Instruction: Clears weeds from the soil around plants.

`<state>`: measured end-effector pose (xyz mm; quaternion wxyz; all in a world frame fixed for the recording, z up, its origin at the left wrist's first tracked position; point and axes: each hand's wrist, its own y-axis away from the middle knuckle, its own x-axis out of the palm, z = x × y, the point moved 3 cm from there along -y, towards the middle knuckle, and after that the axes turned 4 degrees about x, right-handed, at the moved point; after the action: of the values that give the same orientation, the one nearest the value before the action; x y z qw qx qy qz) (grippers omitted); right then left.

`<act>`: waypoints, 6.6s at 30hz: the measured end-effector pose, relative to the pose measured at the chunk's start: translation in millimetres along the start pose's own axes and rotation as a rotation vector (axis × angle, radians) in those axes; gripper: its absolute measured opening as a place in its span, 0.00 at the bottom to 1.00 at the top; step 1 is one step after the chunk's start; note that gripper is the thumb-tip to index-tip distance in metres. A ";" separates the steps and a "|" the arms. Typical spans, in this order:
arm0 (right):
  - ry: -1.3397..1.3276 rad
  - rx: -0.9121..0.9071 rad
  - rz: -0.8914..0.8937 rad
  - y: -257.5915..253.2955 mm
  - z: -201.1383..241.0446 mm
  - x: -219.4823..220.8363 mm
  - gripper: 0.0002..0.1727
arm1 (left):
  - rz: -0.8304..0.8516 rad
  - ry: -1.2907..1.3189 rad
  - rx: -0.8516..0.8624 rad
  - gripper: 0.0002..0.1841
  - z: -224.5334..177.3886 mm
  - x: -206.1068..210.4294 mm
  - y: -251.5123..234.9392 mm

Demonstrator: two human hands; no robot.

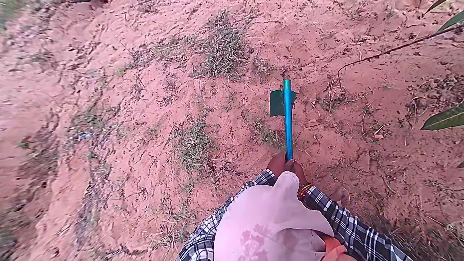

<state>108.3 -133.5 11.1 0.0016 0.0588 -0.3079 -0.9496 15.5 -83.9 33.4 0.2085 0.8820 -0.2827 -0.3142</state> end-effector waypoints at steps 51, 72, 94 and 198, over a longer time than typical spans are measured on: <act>0.520 -0.043 0.084 -48.4 -33.6 16.2 0.31 | -0.062 0.391 -0.287 0.28 71.8 19.5 -43.1; -0.011 -0.073 0.113 -31.2 -6.6 -9.1 0.16 | -0.144 -0.004 0.107 0.25 6.7 -13.1 -7.2; 0.193 0.011 0.001 -91.9 -20.4 -15.9 0.22 | 0.033 0.246 0.112 0.24 45.0 -7.4 -91.0; 0.876 -0.182 0.034 100.8 -57.0 -183.6 0.17 | 0.154 -0.366 -0.180 0.25 150.5 9.2 -56.3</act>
<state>293.7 -241.3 44.6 0.1528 0.4500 -0.1944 -0.8581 -59.1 -75.9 -109.0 0.2552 0.7637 -0.3533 -0.4762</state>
